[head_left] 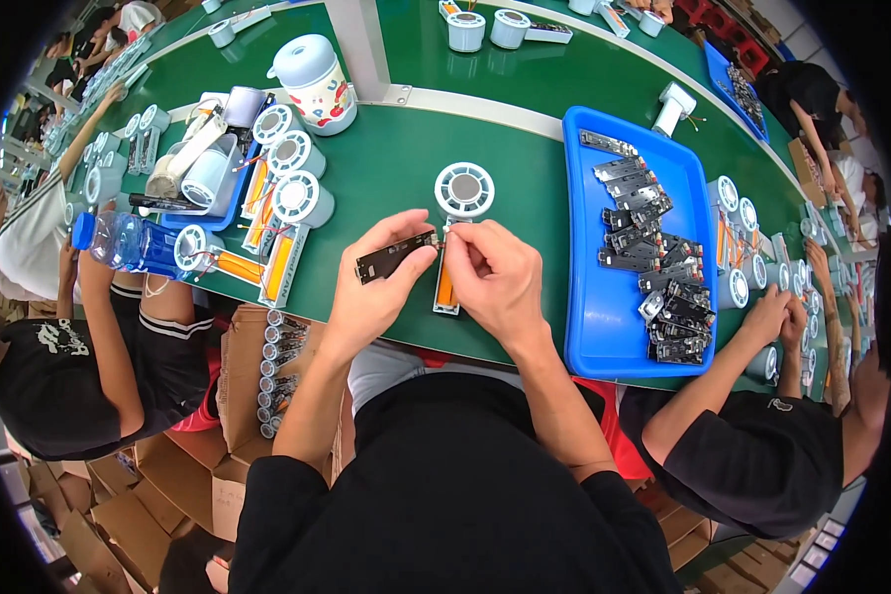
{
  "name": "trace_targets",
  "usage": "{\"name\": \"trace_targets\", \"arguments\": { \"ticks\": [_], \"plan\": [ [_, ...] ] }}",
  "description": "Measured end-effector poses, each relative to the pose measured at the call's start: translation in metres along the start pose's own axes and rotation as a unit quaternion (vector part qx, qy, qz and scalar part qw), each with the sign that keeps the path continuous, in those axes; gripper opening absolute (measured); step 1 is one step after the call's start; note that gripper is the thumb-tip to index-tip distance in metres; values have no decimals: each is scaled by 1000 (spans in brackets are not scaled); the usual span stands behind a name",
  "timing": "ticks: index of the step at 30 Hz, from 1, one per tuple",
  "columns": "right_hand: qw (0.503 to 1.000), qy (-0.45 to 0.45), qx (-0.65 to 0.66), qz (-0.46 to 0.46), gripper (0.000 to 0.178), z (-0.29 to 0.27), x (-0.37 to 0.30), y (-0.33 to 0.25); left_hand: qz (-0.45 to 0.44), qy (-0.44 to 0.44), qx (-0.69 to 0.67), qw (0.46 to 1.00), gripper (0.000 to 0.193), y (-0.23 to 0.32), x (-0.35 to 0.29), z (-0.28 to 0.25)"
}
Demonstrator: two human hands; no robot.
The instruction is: Assembling electronic components onto circuit boards or modules at a production line.
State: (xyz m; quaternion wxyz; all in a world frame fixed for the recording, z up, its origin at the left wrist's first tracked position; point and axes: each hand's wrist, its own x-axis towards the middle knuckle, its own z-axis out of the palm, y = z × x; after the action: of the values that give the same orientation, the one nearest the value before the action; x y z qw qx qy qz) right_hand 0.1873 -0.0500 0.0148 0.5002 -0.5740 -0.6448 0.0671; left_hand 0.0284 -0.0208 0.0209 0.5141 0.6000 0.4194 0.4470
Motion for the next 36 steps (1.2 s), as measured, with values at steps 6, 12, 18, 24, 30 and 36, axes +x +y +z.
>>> {"name": "trace_targets", "arguments": {
  "ticks": [6, 12, 18, 24, 30, 36],
  "plan": [
    [998, -3, 56, 36, 11, 0, 2, 3, -79, 4, 11, 997, 26, 15, -7, 0],
    [999, 6, -40, -28, 10, 0, 4, 2, -14, 28, -55, 998, 28, -2, -7, 8],
    [997, 11, -54, -44, 10, -1, 6, 3, 14, 70, -86, 994, 28, -2, -6, 16],
    [997, 5, -59, -46, 10, -2, 5, 4, -35, 29, -44, 998, 27, 0, -10, 10],
    [994, -22, -87, -60, 10, -3, 6, 2, 6, 61, -60, 996, 26, -3, -13, 17],
    [993, -31, -94, -64, 13, -3, 5, 4, 43, 62, -27, 997, 26, -8, -13, 18]
  ]
}}
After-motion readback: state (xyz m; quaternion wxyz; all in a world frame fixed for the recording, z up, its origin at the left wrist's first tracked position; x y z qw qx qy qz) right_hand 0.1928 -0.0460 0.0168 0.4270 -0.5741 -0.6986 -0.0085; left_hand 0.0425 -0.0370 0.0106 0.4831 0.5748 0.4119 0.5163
